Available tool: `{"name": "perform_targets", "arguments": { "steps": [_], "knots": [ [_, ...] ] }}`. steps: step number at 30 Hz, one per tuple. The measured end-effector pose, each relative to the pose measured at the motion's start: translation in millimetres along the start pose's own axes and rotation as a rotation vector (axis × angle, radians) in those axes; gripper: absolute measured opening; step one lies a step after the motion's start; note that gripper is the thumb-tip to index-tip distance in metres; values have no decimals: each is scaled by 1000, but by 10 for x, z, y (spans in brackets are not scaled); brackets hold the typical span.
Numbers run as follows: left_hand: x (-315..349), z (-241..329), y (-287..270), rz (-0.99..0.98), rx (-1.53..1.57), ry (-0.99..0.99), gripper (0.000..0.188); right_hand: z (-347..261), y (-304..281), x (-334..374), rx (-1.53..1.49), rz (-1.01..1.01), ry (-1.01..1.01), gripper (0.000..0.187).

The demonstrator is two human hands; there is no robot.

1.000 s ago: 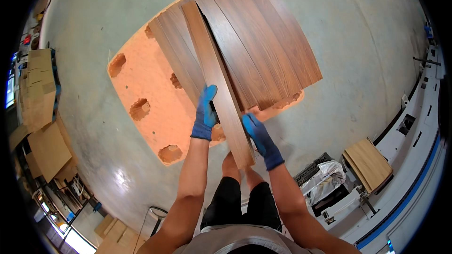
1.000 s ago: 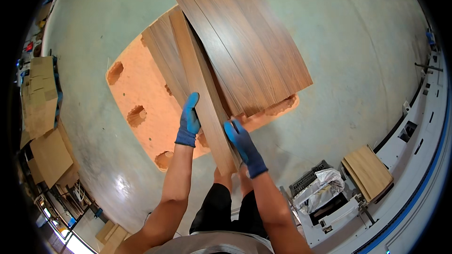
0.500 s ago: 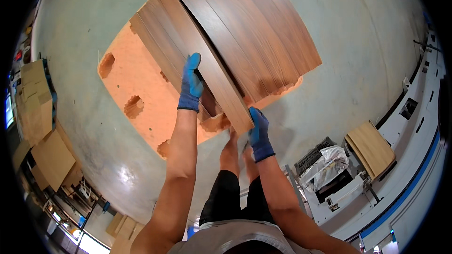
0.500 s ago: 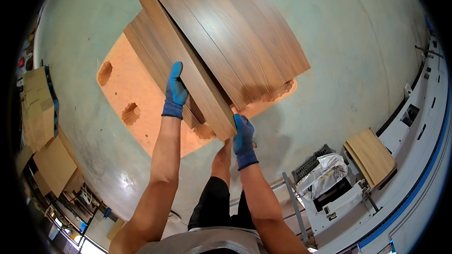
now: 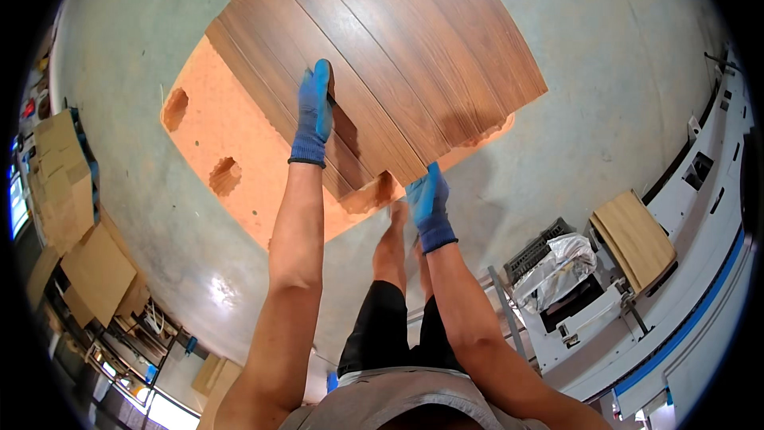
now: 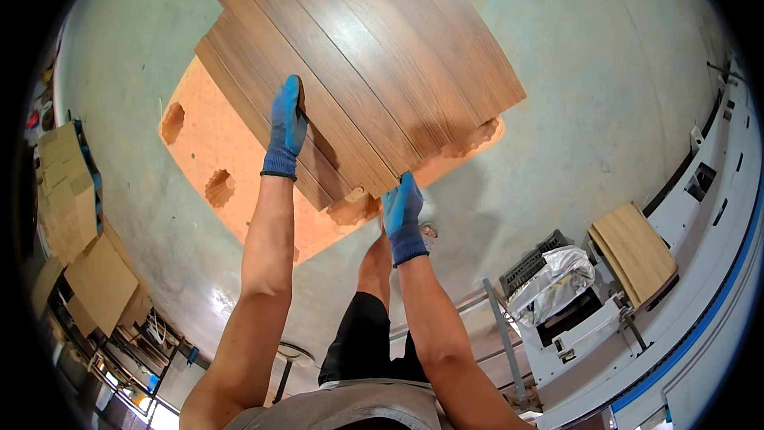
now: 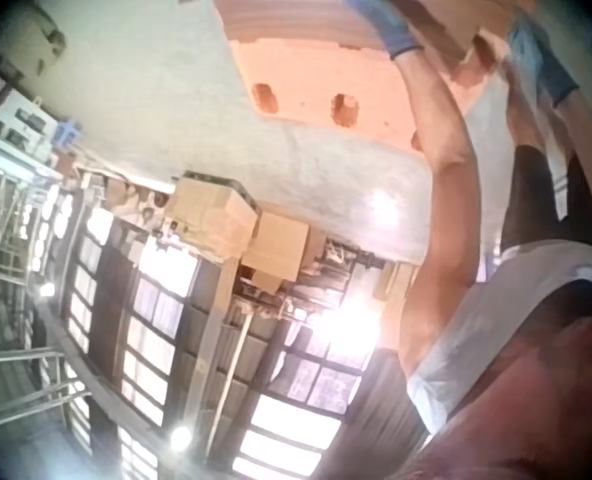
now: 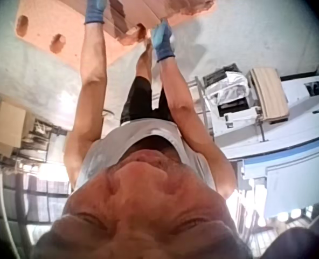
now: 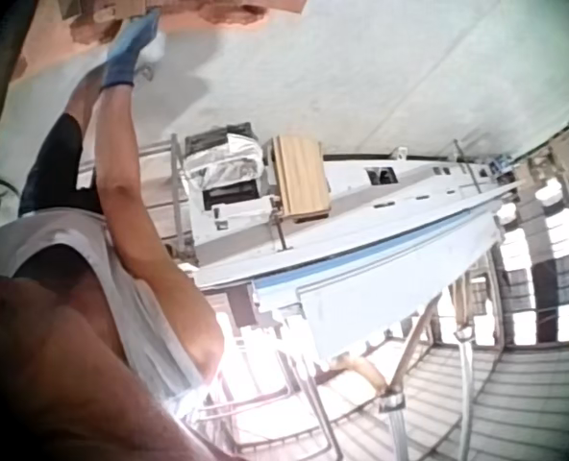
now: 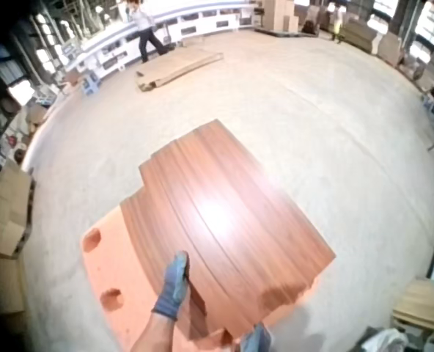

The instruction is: The person takes wooden boards from a pallet, feeds them through an edge banding machine on a table, and stacks the finished boards onto the pallet.

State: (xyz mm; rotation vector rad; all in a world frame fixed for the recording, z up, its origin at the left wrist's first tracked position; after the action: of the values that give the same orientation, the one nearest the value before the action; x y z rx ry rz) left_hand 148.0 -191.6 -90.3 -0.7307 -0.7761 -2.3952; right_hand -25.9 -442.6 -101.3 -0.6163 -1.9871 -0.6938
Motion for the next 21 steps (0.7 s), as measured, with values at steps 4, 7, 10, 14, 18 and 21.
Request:
{"name": "perform_targets", "arguments": {
  "steps": [4, 7, 10, 14, 18, 21],
  "knots": [
    [38, 43, 18, 34, -100, 83, 91, 104, 210, -23, -119, -55, 61, 22],
    [-34, -72, 40, 113, -98, 109, 70, 237, 104, -252, -166, -129, 55, 46],
    [-134, 25, -154, 165, -71, 163, 43, 421, 236, -198, -163, -20, 134, 49],
    [-338, -45, -75, 151, -38, 158, 38, 433, 55, -419, -57, -48, -39, 45],
    [-377, 129, -279, 243, -177, 230, 36, 533, 206, -329, 92, -159, -16, 44],
    [-337, -35, 2, 218, -192, 318, 42, 311, -87, -464, 599, -130, -333, 43]
  ]
}}
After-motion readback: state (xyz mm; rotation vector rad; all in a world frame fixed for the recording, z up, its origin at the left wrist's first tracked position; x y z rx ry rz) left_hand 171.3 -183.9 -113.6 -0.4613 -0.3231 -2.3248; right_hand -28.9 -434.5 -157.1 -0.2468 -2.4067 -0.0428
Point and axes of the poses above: each hand's wrist, its own x-axis away from the middle knuckle, its own y-axis out of the palm, z = x × y, the point moved 6 cm from there along -x, towards the middle knuckle, and after that the axes turned 13 degrees about x, right-handed, at the moved point
